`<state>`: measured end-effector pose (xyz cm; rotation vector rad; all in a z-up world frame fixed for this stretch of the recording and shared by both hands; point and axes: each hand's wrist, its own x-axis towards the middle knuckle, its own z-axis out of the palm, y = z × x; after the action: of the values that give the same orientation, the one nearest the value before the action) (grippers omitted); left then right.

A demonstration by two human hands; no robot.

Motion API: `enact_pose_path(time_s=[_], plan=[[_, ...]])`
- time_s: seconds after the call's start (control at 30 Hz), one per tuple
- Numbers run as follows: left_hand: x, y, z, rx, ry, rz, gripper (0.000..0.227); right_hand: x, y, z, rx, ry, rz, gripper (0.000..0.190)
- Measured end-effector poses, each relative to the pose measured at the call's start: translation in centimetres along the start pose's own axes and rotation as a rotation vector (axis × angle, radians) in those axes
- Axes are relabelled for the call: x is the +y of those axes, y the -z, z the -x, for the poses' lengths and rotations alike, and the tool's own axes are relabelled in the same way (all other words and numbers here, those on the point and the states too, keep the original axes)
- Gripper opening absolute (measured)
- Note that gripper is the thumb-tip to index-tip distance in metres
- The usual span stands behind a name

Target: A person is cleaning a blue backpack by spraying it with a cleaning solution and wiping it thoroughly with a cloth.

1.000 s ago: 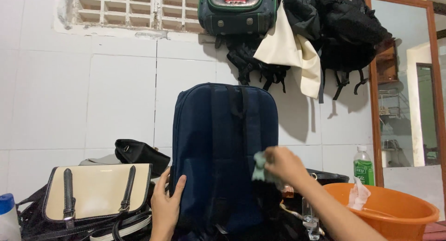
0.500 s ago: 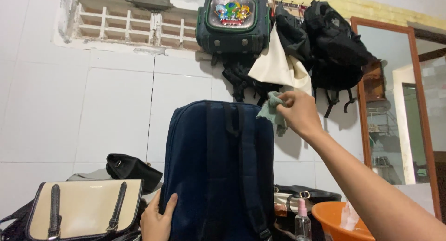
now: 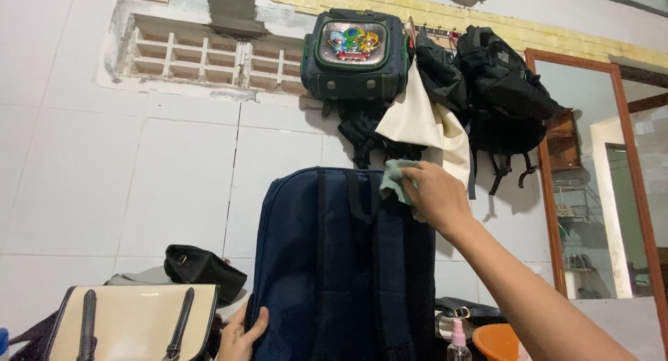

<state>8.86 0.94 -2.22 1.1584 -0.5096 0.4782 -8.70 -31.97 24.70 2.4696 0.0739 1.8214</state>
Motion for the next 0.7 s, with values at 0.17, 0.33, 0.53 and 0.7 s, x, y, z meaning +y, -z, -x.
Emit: enact_pose_path(time_s=[0.17,0.33,0.53,0.7], plan=[[4.7,-1.8,2.9,0.080,0.090,-0.063,0.055,2.8,-2.6,1.7,-0.095,-0.160,0.050,0.029],[6.6,-2.8,5.0,0.098,0.049,0.062,0.054,3.3,-7.0,6.5,-0.283,-0.376,-0.048,0.032],[8.2,-3.1,6.2,0.093,0.094,0.090,0.052,4.0,-15.6,13.7,-0.523,-0.422,-0.099,0.031],[8.8,-3.3,6.6,0.073,0.119,0.109,0.053,3.7,-13.5,13.2,-0.480,-0.394,-0.142,0.032]])
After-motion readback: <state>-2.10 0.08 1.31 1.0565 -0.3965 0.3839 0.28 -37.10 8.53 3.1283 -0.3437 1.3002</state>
